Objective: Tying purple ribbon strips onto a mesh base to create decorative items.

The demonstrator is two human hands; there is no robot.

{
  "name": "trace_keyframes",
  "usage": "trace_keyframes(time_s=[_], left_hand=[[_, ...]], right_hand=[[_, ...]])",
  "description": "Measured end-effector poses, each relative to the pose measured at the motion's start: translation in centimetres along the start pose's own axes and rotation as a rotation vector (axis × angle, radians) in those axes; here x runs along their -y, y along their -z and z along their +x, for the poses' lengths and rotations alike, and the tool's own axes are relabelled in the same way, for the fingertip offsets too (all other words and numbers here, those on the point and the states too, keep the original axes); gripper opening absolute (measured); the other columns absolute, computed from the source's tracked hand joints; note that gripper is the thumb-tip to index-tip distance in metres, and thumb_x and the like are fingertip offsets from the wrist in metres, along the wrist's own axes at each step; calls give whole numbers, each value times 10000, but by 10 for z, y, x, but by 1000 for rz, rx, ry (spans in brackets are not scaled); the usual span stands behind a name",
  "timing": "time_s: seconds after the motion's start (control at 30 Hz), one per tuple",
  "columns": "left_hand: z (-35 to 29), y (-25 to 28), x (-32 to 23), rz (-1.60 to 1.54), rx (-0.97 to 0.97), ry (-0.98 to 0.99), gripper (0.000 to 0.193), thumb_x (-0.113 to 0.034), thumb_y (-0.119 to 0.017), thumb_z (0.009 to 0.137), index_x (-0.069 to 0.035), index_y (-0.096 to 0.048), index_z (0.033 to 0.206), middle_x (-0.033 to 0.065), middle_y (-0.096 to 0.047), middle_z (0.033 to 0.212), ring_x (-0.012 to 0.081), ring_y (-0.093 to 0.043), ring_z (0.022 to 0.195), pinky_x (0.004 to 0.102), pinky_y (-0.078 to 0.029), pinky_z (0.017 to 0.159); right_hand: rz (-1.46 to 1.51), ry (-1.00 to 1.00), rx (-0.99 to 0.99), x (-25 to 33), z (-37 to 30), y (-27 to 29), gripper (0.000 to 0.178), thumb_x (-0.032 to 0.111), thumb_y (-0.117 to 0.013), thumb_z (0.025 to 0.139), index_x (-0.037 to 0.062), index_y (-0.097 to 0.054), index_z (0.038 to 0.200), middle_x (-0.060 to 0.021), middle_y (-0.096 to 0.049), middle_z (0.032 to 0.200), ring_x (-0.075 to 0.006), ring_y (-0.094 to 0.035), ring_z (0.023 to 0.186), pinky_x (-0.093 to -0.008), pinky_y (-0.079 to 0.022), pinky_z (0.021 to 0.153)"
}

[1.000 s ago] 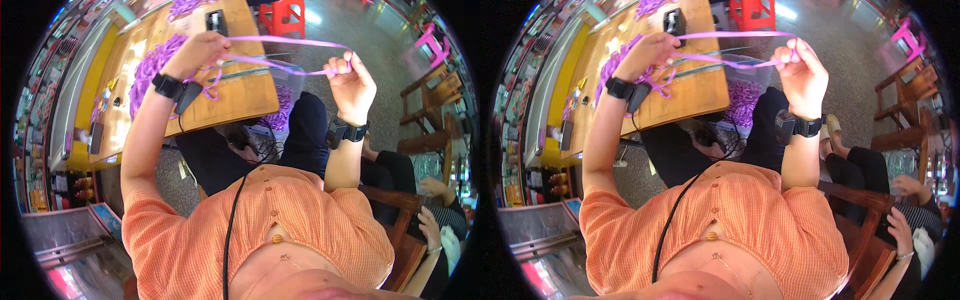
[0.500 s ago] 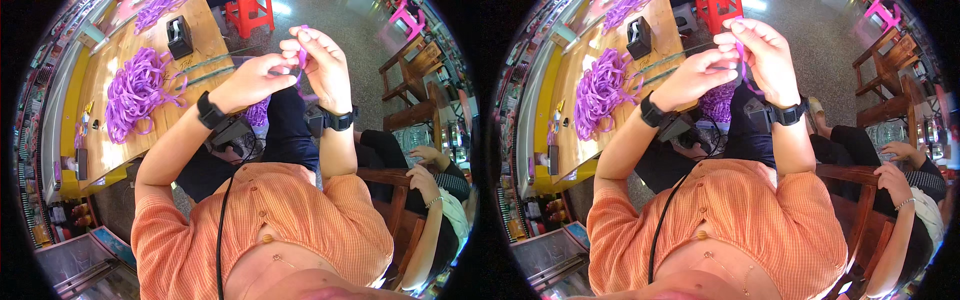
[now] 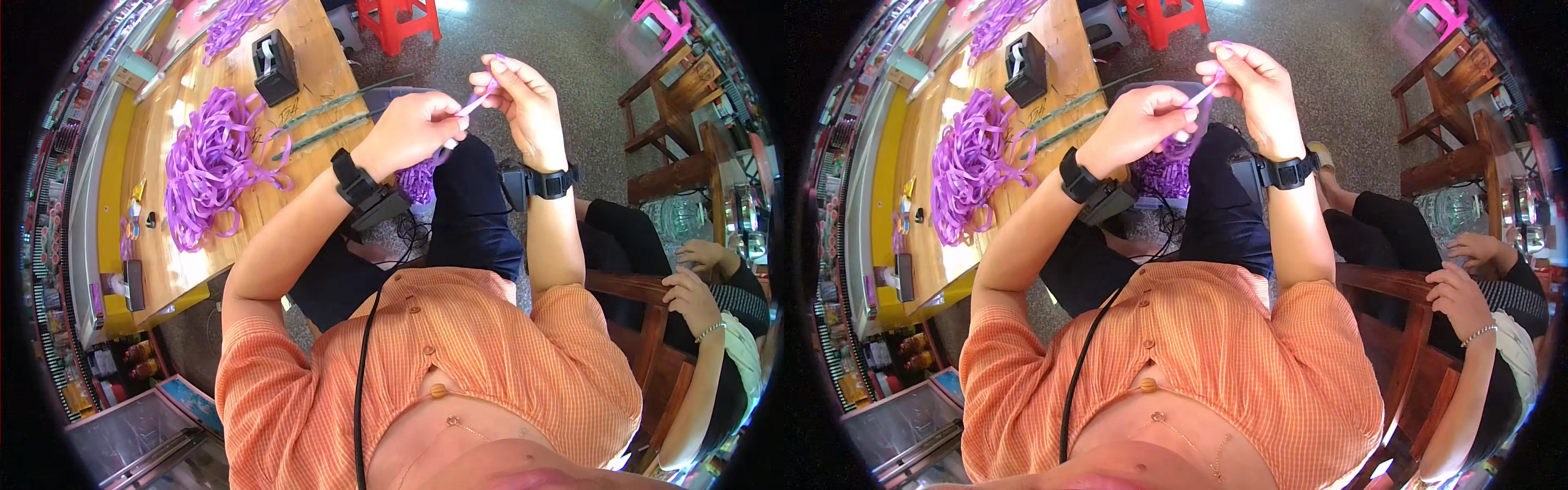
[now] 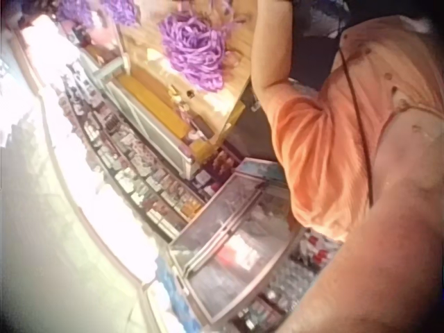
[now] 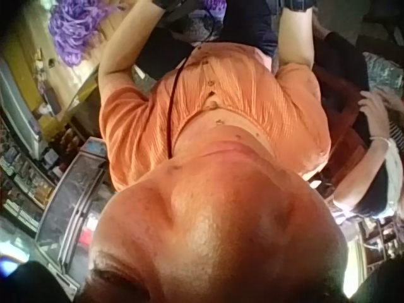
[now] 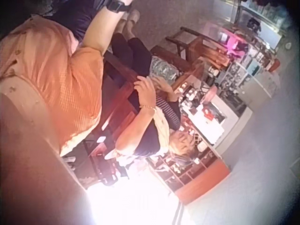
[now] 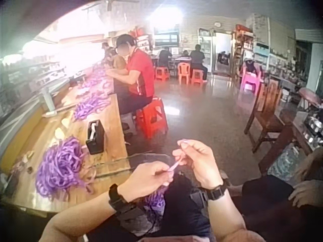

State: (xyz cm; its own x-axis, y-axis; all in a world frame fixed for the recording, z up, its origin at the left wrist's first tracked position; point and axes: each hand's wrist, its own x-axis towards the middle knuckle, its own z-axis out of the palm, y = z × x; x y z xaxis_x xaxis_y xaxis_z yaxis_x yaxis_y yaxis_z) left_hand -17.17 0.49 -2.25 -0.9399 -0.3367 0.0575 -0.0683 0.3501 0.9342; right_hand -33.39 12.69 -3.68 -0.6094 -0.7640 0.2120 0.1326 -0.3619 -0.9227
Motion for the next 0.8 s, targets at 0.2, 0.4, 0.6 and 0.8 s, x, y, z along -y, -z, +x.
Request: trace_keyframes(time_s=[0.2,0.4,0.6,0.8], left_hand=[[-7,-2,5,686,-149,-367,138,-165,-637,835,-28,-636,830,182,-656,752,384,-647,767,475,-521,684],[-10,-1,12,732,86,-448,185,-211,-651,829,-30,-634,793,172,-655,785,368,-650,825,476,-519,736],[-9,29,-4,683,65,-369,189,-237,-652,837,-52,-692,833,145,-683,810,358,-661,805,458,-526,727],[0,74,-1,632,-103,-310,169,-226,-634,858,-78,-710,892,156,-675,800,354,-658,758,440,-526,676]], right_hand=[[17,-38,-24,-21,26,12,254,176,-579,998,5,-643,1175,-104,-723,989,-142,-677,864,-242,-538,771],[-42,-154,61,-49,60,-2,264,182,-605,985,-2,-638,1172,-108,-711,996,-155,-678,880,-264,-553,796],[-56,-234,186,-60,77,-29,274,170,-612,981,-25,-638,1171,-116,-698,1028,-172,-680,930,-298,-570,847],[-160,-109,308,-61,91,-53,300,215,-625,973,-5,-651,1175,-109,-710,1055,-156,-670,978,-291,-522,901]])
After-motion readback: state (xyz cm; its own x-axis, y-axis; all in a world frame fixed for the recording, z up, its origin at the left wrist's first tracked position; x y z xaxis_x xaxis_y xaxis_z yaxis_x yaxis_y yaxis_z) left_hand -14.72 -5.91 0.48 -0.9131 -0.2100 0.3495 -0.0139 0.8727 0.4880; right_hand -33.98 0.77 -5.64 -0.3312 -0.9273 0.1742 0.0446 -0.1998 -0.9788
